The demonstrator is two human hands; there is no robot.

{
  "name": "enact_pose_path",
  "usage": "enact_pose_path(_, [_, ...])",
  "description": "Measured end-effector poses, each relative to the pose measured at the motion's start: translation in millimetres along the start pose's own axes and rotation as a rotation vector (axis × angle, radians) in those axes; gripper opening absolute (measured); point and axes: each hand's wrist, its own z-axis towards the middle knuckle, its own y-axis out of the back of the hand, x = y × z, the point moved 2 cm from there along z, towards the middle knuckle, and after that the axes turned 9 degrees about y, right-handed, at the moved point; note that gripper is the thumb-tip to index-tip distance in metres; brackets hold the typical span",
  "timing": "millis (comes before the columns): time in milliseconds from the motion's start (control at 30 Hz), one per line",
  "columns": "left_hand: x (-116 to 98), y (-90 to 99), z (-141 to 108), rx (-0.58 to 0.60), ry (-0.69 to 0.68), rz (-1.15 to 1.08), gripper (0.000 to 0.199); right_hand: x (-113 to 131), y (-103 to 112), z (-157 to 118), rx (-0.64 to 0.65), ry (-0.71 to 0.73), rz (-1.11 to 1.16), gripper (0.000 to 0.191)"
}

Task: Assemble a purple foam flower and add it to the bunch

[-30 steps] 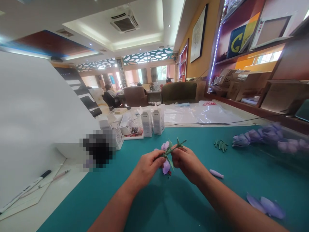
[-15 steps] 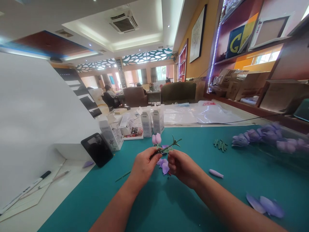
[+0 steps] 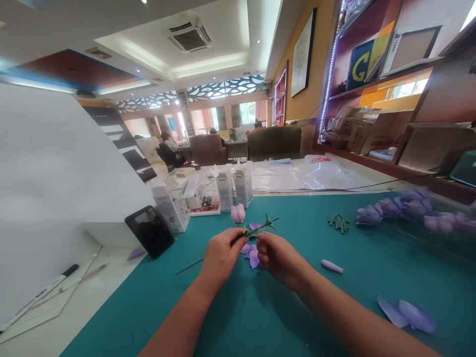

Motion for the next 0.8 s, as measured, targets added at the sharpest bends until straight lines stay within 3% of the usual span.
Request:
enact_pose_path(233, [29.1,-2.6,11.7,-0.106,0.030,0.180,0.030,-8.5,8.9,5.6,-0.068,-0.009,-0.149,0.034])
enact_pose_path(433, [60.5,-0.6,22.6,-0.117,0.154,0.483,0.040,-13.7,12.3,6.7,-0.018,-0.011,-0.199,0.030])
enact_pose_path(800, [101.7,0.8,27.5,-0.116,0.288,0.578,0.040,-13.5,3.5,-1.1,0.027,-0.016,-0.296,0.023])
